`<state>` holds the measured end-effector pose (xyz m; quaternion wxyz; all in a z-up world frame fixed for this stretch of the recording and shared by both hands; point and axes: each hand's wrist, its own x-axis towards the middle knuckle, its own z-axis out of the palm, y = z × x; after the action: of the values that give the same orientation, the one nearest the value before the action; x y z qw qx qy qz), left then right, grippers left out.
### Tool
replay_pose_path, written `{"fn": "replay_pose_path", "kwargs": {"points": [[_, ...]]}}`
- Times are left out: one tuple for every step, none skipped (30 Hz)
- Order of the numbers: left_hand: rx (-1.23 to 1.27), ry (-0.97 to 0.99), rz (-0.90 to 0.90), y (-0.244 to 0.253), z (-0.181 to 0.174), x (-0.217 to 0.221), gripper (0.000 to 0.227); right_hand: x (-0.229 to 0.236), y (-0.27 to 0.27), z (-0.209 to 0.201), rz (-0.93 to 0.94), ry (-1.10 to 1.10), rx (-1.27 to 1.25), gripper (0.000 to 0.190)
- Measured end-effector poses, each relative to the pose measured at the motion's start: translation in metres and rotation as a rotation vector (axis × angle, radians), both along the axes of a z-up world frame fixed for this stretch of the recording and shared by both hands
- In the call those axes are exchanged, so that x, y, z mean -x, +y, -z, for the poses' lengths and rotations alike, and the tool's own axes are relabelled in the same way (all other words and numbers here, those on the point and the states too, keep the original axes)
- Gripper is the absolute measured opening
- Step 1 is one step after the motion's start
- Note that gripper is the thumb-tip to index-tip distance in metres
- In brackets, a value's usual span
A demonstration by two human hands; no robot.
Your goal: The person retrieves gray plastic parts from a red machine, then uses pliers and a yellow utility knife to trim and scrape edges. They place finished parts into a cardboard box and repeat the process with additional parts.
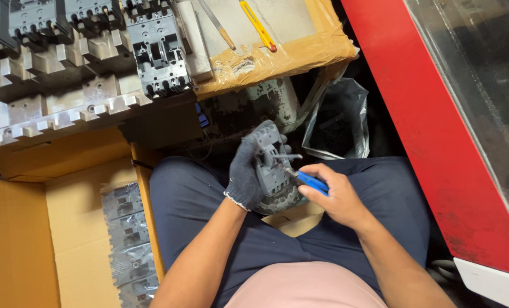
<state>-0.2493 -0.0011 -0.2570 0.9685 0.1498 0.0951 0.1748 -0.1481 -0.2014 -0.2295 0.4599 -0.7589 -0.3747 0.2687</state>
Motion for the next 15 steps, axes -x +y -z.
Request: {"fn": "replay_pose_path", "kwargs": {"points": [[0.001,-0.003,0.003,0.002,-0.001,0.001,0.06,-0.004,-0.002,0.004,0.004,0.086,-0.025,0.039],[0.001,-0.006,0.006,0.007,-0.003,0.001,0.06,-0.008,-0.003,0.009,0.039,0.163,-0.101,0.039],[0.005,-0.009,0.009,0.01,-0.005,0.002,0.061,-0.014,-0.004,0.013,0.074,0.24,-0.174,0.039],[-0.007,0.031,0.07,0.009,-0.006,0.004,0.061,-0.017,-0.003,0.018,0.11,0.316,-0.247,0.038],[-0.018,0.072,0.14,0.006,-0.007,0.005,0.061,-0.019,-0.004,0.023,0.156,0.337,-0.31,0.038],[-0.029,0.112,0.211,0.002,-0.007,0.006,0.061,-0.023,-0.001,0.028,0.201,0.356,-0.374,0.038],[-0.019,0.121,0.303,-0.006,-0.006,0.006,0.06,-0.025,-0.001,0.032,0.253,0.372,-0.437,0.038],[-0.01,0.13,0.395,-0.015,-0.005,0.005,0.059,-0.025,-0.001,0.036,0.248,0.411,-0.468,0.038],[-0.002,0.137,0.489,-0.024,-0.003,0.003,0.058,-0.027,0.001,0.039,0.245,0.448,-0.502,0.039],[-0.022,0.178,0.564,-0.032,-0.002,0.002,0.057,-0.026,-0.001,0.041,0.242,0.484,-0.536,0.039],[-0.046,0.218,0.635,-0.038,-0.001,0.0,0.056,-0.027,0.001,0.041,0.202,0.562,-0.513,0.04],[-0.072,0.257,0.705,-0.042,0.0,-0.001,0.054,-0.028,0.002,0.041,0.161,0.639,-0.489,0.04],[0.007,0.242,0.7,-0.043,0.002,-0.001,0.054,-0.025,0.003,0.041,0.116,0.72,-0.467,0.04],[0.086,0.228,0.695,-0.042,0.003,-0.002,0.053,-0.023,0.004,0.042,0.18,0.745,-0.49,0.037],[0.168,0.213,0.687,-0.04,0.004,-0.003,0.053,-0.023,0.003,0.041,0.242,0.77,-0.51,0.035]]}}
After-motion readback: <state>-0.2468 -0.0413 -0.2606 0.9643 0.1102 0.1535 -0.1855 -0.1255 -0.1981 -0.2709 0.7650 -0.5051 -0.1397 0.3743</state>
